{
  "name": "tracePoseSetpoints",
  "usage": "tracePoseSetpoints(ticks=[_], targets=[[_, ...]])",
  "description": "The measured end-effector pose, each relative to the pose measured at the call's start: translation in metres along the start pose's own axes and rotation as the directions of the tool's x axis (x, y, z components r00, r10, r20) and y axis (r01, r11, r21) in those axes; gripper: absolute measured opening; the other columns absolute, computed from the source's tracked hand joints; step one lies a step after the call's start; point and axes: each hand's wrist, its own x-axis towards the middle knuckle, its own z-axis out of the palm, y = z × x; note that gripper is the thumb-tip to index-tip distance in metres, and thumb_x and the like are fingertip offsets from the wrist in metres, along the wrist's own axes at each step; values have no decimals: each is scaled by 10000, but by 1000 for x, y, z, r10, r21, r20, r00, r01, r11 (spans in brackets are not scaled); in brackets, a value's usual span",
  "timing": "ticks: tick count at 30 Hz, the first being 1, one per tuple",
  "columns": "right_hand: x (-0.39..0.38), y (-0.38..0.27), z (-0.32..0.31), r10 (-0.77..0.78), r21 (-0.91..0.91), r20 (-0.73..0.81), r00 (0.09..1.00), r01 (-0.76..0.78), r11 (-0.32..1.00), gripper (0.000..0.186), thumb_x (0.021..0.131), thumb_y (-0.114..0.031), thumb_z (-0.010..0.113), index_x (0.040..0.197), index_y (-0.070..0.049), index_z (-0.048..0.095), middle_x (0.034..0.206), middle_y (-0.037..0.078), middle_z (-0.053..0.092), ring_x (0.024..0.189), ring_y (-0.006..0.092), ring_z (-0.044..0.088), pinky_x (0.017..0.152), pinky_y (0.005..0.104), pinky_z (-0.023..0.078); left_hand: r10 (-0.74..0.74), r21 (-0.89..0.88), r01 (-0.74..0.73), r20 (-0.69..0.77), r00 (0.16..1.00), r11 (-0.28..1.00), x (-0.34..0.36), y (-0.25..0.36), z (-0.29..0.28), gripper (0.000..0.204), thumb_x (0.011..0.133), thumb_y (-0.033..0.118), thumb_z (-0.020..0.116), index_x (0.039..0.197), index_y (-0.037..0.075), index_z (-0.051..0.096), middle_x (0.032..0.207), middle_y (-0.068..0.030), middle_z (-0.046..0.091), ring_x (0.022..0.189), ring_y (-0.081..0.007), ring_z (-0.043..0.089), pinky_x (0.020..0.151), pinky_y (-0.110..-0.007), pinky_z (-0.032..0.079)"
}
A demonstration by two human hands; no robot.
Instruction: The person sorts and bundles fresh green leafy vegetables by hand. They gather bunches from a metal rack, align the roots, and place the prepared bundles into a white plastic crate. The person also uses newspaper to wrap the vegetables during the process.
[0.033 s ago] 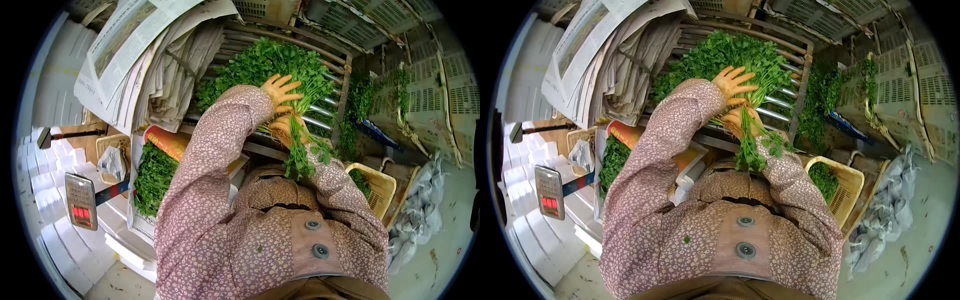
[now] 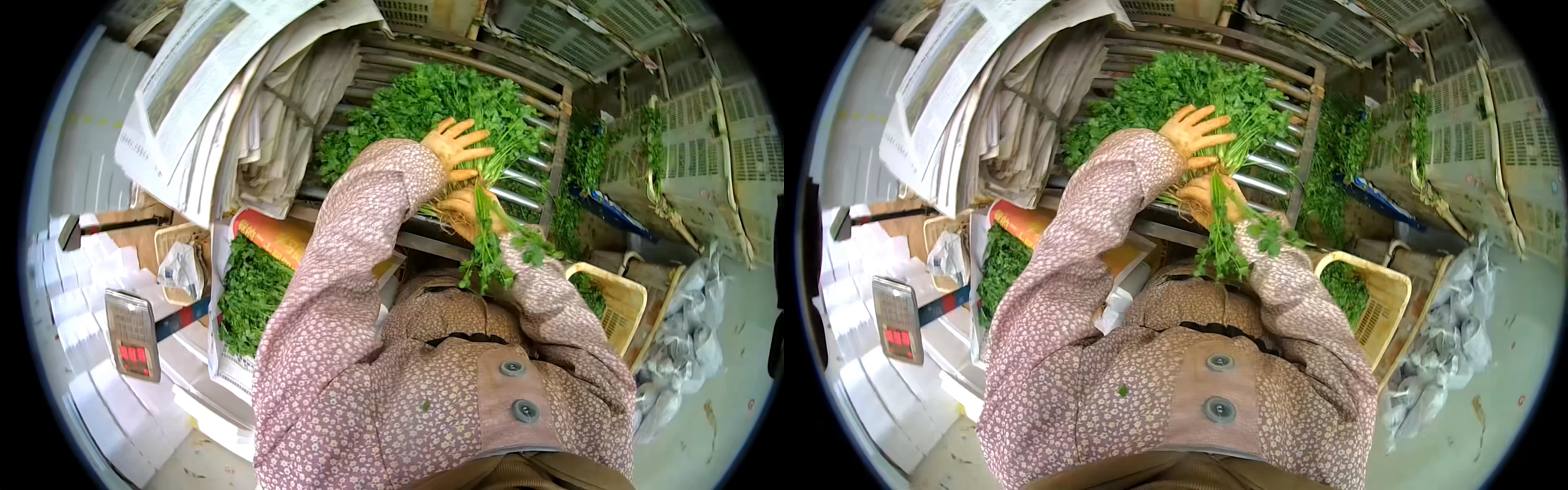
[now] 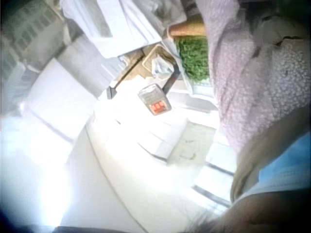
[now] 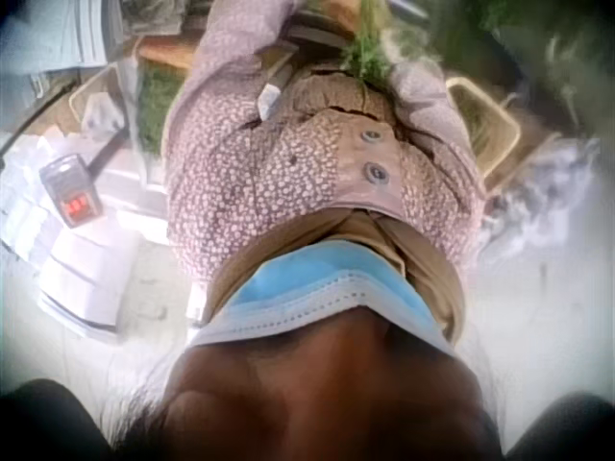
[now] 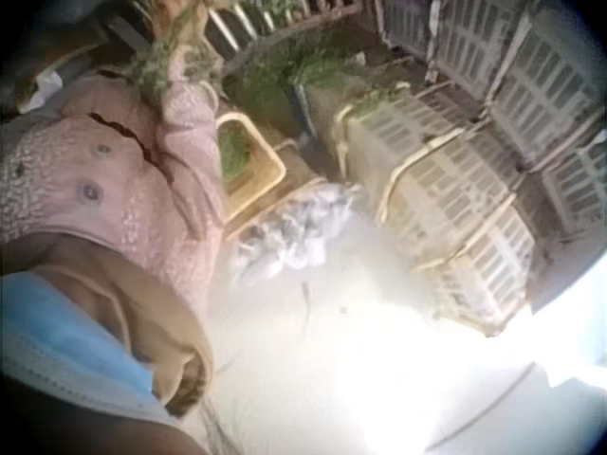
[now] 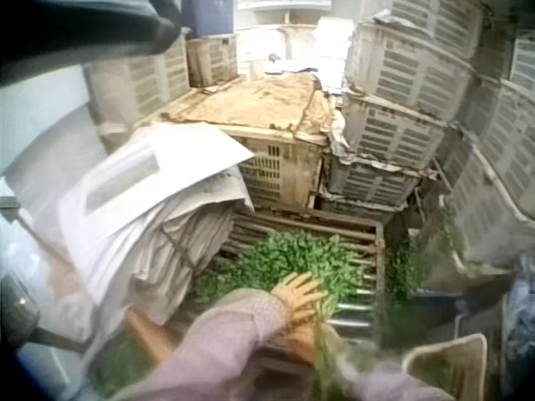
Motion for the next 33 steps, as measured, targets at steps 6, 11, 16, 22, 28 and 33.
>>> tracePoseSetpoints(ticks=[6,11,16,22,28,33], targets=[[2,13,4,237,72,333,913,-275,959,439,755,-80,624,1186,-62,545,951,134,588,905,281,579,783,410,464,41,-21,-44,-136,990,999,8,-5,27,513,941,438,449,1424,348,303,1505,-16,259,1388,-276,218,1132,-489,174],[-36,-10,6,286,223,488,825,-434,873,365,798,-116,623,1152,-54,557,1013,123,594,982,272,575,843,404,461,34,-56,-48,-237,971,997,12,-9,42,512,924,428,470,1410,365,321,1492,-25,285,1375,-294,243,1122,-502,192],[-10,16,-56,545,356,577,608,-788,502,605,859,-237,614,1393,-99,366,1314,153,485,1197,297,476,1026,424,393,19,-79,-35,-197,980,996,6,-10,34,513,920,430,479,1407,351,339,1486,-22,298,1371,-286,254,1127,-483,186],[48,69,-53,585,15,39,810,-585,811,386,810,-258,669,1148,-100,571,952,71,638,858,207,612,746,334,503,-24,-10,23,-171,985,1000,8,-10,44,515,913,447,469,1371,219,408,1466,-38,328,1368,-252,254,1140,-452,159],[42,102,-35,654,243,123,747,-661,710,367,828,-289,651,1117,-71,591,1052,54,584,840,177,583,782,307,487,-62,-82,42,-258,964,996,1,-11,12,297,853,181,595,1146,128,608,1221,-97,591,1190,-251,517,1031,-439,399],[29,101,-27,627,10,31,779,-627,779,362,823,-293,638,1126,-100,596,1005,80,588,947,222,573,851,346,472,24,-23,-39,-460,888,999,38,1,-33,333,803,65,610,1129,133,604,1188,-78,609,1110,-260,570,926,-413,497]])
